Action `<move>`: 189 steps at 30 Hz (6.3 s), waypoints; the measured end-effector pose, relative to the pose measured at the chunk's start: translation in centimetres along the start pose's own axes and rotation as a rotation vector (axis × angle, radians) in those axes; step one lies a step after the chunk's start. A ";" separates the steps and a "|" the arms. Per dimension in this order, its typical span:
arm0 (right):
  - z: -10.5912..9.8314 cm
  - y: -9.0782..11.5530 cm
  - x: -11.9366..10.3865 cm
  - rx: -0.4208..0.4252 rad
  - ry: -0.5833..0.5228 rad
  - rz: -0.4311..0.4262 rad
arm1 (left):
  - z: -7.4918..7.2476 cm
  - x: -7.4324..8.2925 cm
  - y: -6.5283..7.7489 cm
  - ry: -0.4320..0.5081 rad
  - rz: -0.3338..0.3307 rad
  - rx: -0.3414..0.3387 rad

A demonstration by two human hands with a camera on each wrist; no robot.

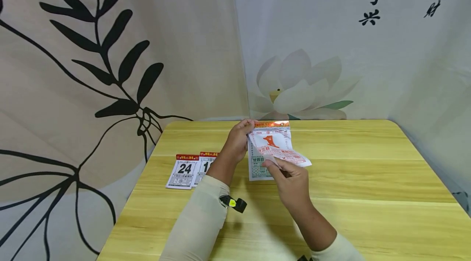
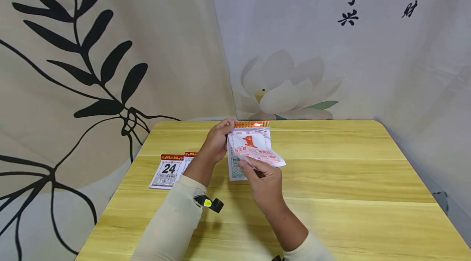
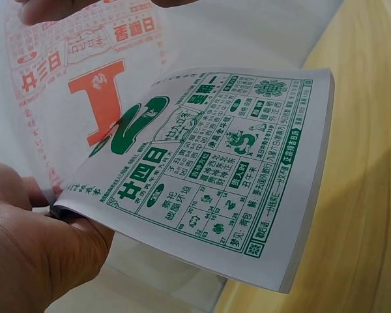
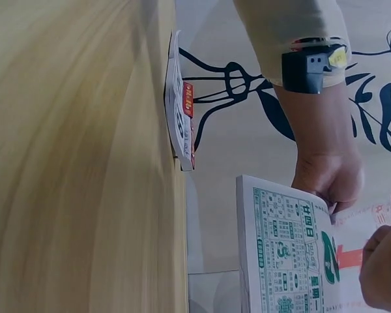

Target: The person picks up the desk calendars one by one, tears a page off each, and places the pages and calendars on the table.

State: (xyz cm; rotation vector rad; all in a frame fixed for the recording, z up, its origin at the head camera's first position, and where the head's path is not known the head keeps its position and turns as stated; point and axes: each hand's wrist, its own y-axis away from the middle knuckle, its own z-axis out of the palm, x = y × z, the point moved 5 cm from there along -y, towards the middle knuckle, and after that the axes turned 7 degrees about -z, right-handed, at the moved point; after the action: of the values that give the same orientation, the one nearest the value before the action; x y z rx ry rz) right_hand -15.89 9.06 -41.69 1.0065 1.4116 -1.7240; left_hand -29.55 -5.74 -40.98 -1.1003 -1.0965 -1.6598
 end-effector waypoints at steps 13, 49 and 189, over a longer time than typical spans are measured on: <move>-1.2 -0.6 -0.4 0.018 -0.047 0.011 | -0.7 -0.2 -0.1 -0.008 -0.014 -0.013; -5.8 -2.5 0.1 0.017 -0.364 -0.109 | -0.5 -0.4 -0.3 0.016 -0.062 0.015; -17.2 -3.4 -1.2 0.305 0.371 -0.257 | 0.8 -5.5 -1.9 -0.023 -0.191 0.095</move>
State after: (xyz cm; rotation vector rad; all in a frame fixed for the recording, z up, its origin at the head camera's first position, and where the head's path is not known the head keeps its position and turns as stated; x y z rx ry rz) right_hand -15.81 26.66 -41.01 1.4201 1.5924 -2.0624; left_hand -29.78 -3.53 -46.39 -0.9815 -1.3158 -1.7261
